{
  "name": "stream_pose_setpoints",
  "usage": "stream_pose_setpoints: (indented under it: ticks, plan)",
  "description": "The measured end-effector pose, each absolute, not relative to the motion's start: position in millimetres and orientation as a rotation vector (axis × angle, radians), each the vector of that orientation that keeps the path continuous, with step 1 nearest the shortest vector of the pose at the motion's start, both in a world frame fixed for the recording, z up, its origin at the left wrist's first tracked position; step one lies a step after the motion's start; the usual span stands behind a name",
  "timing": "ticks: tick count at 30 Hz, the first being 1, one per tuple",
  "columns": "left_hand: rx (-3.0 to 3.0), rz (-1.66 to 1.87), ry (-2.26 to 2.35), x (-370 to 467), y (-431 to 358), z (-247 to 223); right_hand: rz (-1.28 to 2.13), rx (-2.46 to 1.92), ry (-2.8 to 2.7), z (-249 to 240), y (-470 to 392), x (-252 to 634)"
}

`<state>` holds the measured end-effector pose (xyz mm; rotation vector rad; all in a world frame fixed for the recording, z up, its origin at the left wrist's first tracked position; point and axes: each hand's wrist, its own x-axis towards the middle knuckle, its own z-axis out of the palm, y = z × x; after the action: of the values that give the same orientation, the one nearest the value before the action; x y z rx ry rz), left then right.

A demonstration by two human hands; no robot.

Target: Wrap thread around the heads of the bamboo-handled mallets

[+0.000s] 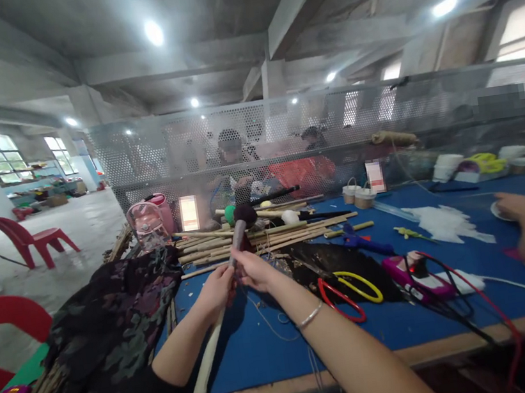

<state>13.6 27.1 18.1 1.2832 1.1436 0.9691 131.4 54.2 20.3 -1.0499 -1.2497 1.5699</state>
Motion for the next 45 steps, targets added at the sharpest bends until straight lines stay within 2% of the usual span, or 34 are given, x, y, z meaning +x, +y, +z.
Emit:
stream_pose_setpoints:
  ticks: [2, 8, 12, 20, 25, 30, 35, 38, 45]
  plan:
    - [1.291, 0.952, 1.117, 15, 24, 21, 1.676, -0.968, -1.323, 13, 50, 120]
    - [1.076, 0.959, 1.047, 14, 22, 26, 1.207, -1.11, -1.457, 7, 49, 133]
    - [0.957, 0.978, 0.948, 14, 20, 25, 1.148, -1.114, -1.423, 10, 47, 139]
    - [0.901, 1.031, 0.807, 12, 21, 31, 1.402, -1.021, -1.402, 21, 37, 139]
    - [0.817, 0.882, 0.68, 16, 23, 28, 1.674, -0.873, -1.449, 20, 40, 148]
    - [0.826, 0.945, 0.789, 33, 23, 14, 1.599, -0.937, -1.366, 17, 44, 149]
    - [1.334, 1.163, 1.15, 34, 24, 3, 1.388, -1.076, -1.358, 20, 48, 156]
    - [1.454, 1.03, 1.133, 23, 25, 5, 1.375, -1.116, -1.357, 17, 51, 167]
    - [1.22, 0.729, 0.748, 10, 26, 9, 1.735, -0.896, -1.24, 7, 54, 170]
